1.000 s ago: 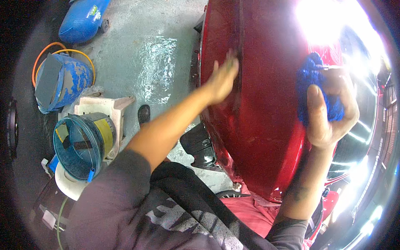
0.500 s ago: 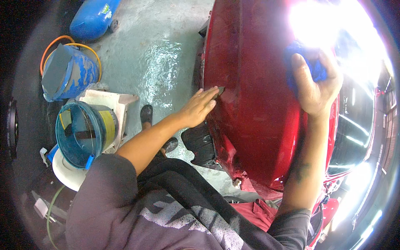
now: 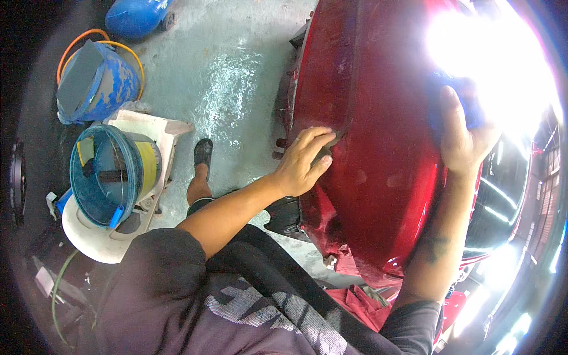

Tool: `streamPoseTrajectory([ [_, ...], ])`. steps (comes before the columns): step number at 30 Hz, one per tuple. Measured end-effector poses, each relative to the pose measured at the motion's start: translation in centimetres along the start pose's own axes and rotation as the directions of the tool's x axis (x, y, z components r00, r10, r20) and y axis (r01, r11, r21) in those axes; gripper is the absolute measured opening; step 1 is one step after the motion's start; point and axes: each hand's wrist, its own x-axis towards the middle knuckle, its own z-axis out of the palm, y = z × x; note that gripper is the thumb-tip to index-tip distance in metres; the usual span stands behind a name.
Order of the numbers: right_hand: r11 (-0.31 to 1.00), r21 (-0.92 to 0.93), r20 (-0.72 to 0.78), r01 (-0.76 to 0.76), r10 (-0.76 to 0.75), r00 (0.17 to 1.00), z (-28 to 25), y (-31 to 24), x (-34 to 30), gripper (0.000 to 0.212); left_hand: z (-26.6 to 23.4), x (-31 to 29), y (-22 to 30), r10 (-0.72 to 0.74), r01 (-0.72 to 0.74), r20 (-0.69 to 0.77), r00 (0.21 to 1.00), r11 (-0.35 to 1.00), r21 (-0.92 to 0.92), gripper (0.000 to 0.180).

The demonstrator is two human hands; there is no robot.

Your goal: The person scrubs the rear trunk and side panels of a red car using a blue sponge and a small abrasive pad. They repeatedly wipe the surface, occasionally dipping the sponge into a bucket of water to rinse it.

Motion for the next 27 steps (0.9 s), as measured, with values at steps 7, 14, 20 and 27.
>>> streamPoseTrajectory([
  [7, 0.999, 0.020, -0.062, -0.036, 0.037, 0.997, 0.6, 0.0, 0.0, 0.015, -0.2, 0.7, -2.9, -0.043, 0.042, 0.014, 0.999, 0.996, 0.077, 0.072],
  [14, 0.998, -0.044, -0.057, -0.037, 0.035, 0.998, 0.6, -0.2, 0.1, 0.017, -0.2, 0.4, -6.0, -0.102, 0.104, -0.024, 0.995, 0.983, 0.153, 0.073],
  [20, 0.999, -0.044, -0.058, -0.011, 0.008, 0.998, 0.3, 0.2, -0.5, 0.017, 2.0, 0.2, 0.2, -0.008, 0.009, 0.022, 1.000, 0.999, -0.045, 0.075],
  [27, 0.996, -0.081, -0.065, 0.042, -0.047, 0.997, 0.4, 0.4, 0.1, 0.017, 1.6, 0.7, -6.0, -0.252, 0.243, 0.074, 0.965, 0.964, 0.104, 0.080],
])
